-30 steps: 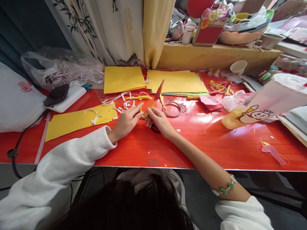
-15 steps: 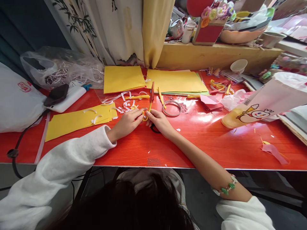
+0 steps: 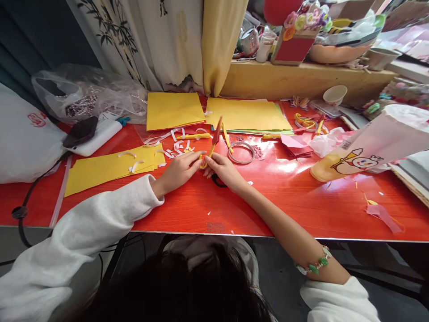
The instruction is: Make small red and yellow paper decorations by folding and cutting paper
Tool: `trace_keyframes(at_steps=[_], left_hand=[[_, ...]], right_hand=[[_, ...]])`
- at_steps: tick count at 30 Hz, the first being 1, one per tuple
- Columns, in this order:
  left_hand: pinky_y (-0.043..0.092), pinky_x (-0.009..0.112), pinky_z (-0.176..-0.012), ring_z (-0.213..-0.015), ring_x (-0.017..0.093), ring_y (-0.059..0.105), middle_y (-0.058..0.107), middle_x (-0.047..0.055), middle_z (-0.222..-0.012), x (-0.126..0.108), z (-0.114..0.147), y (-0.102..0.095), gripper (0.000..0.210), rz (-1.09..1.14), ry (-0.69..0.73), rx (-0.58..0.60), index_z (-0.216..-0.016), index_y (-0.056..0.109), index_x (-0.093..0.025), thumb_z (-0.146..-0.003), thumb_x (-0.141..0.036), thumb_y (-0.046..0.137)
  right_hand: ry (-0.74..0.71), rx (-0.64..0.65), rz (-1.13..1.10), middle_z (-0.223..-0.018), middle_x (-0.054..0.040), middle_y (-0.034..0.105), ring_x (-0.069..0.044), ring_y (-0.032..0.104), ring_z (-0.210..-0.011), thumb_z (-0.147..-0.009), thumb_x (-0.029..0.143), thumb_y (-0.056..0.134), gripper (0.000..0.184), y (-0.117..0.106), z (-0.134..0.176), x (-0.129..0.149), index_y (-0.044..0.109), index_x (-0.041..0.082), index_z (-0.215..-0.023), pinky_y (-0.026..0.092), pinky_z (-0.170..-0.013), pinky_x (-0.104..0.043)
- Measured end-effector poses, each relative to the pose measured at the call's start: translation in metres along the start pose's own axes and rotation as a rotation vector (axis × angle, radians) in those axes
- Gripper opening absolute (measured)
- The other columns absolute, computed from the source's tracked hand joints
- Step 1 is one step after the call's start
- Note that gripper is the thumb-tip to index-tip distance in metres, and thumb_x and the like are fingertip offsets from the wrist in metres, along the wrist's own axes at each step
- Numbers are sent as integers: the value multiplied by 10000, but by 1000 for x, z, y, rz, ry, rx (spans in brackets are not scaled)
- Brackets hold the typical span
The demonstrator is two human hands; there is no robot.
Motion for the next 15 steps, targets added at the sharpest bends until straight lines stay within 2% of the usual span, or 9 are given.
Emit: trace_keyframes(at_steps=[3, 7, 9, 11, 12, 13, 15], left_hand=[[469, 267, -800, -836, 144, 609, 650, 43, -915, 3, -1, -6, 283, 118, -89, -74, -1161, 545, -151, -906, -227, 450], [457, 236, -697, -711, 114, 581, 620, 4, -810, 6, -3, -15, 147, 242, -139, -132, -989, 558, -172, -896, -261, 488], [458, 244, -701, -720, 118, 586, 628, 7, -823, 11, -3, -17, 131, 219, -151, -152, -938, 555, -177, -898, -286, 495], [461, 277, -758, -779, 144, 594, 644, 22, -850, 16, -4, -15, 136, 95, -142, -126, -896, 569, -172, -896, -291, 502], [459, 302, -804, -827, 162, 593, 652, 35, -869, 18, -4, -13, 152, 14, -124, -104, -880, 581, -165, -899, -290, 497], [448, 332, -863, -897, 184, 587, 658, 54, -904, 20, -5, -10, 181, -63, -98, -86, -881, 596, -155, -907, -293, 484], [399, 381, -986, -1068, 219, 542, 649, 97, -1050, 23, -5, -9, 264, -155, -62, -109, -998, 608, -130, -924, -327, 448]], right_hand=[[34, -65, -114, -627, 25, 577, -92, 566, -555, -708, 530, 693, 402, -3, 0, -2, 555, 175, -834, 458, -522, -204], [2, -143, -54, -732, 2, 582, -88, 558, -549, -765, 514, 645, 353, -10, 0, 2, 535, 185, -827, 451, -519, -219], [-32, -207, 154, -739, -12, 582, -105, 546, -535, -840, 518, 547, 327, -18, 3, 12, 537, 191, -823, 437, -513, -246], [-103, -303, 536, -694, -30, 588, -145, 552, -570, -883, 493, 491, 319, -33, 9, 31, 569, 192, -811, 438, -567, -290], [-166, -359, 757, -703, -48, 604, -177, 572, -641, -876, 464, 520, 294, -43, 15, 44, 590, 190, -799, 445, -629, -319], [-249, -477, 954, -754, -75, 626, -213, 590, -738, -867, 433, 547, 261, -58, 23, 60, 610, 184, -820, 443, -704, -355], [-457, -782, 1235, -1020, -172, 618, -255, 567, -1010, -918, 355, 479, 288, -95, 47, 93, 597, 124, -1045, 403, -878, -403]])
Point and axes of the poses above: each hand's wrist, its own z-axis away from the middle knuckle, its own y-axis out of the palm, x = y × z, the point moved 5 cm from there along -z, towards the middle knuckle
